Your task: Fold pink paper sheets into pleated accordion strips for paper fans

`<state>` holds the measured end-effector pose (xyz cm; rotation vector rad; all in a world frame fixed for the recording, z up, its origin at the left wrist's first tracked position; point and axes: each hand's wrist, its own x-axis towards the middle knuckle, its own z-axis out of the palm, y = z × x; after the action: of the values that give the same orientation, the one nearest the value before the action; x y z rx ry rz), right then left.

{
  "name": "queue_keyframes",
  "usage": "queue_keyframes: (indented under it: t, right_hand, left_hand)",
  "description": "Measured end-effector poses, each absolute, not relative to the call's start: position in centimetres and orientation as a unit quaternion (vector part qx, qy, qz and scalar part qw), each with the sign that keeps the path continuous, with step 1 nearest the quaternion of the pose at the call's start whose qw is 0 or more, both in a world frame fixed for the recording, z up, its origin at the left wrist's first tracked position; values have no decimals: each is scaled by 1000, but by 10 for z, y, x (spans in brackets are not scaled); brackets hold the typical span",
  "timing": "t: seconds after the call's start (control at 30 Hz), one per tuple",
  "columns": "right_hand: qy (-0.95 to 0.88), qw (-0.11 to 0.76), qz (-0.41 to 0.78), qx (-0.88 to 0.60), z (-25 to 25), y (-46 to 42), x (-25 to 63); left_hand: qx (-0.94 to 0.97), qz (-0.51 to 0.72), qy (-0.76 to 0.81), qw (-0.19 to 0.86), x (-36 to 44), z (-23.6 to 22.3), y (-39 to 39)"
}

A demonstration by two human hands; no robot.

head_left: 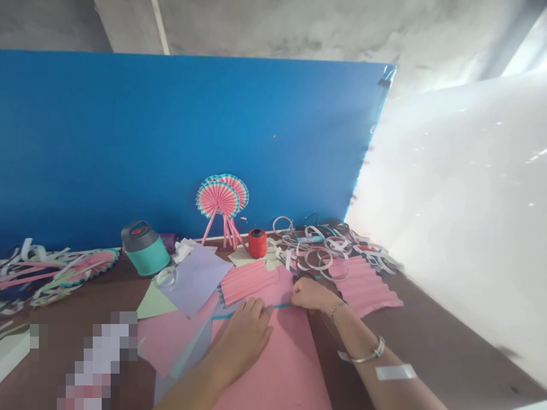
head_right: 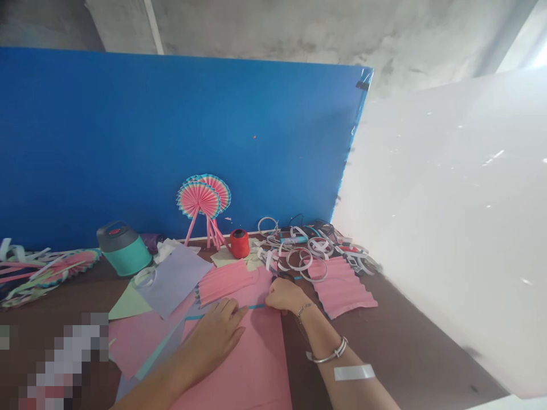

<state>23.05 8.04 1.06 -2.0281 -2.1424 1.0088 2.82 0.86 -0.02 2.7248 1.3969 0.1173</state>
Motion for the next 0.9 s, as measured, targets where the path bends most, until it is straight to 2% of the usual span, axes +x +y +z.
queue_keyframes:
  t: [0.57, 0.9]
  right_hand:
    - [-696, -22, 244, -675, 21, 76, 221]
    - [-689, -5, 373, -621, 17, 79, 238]
  left_hand:
    - [886, 28, 460, 55, 29, 3, 8]
    - [885, 59, 458, 59, 25, -4, 9]
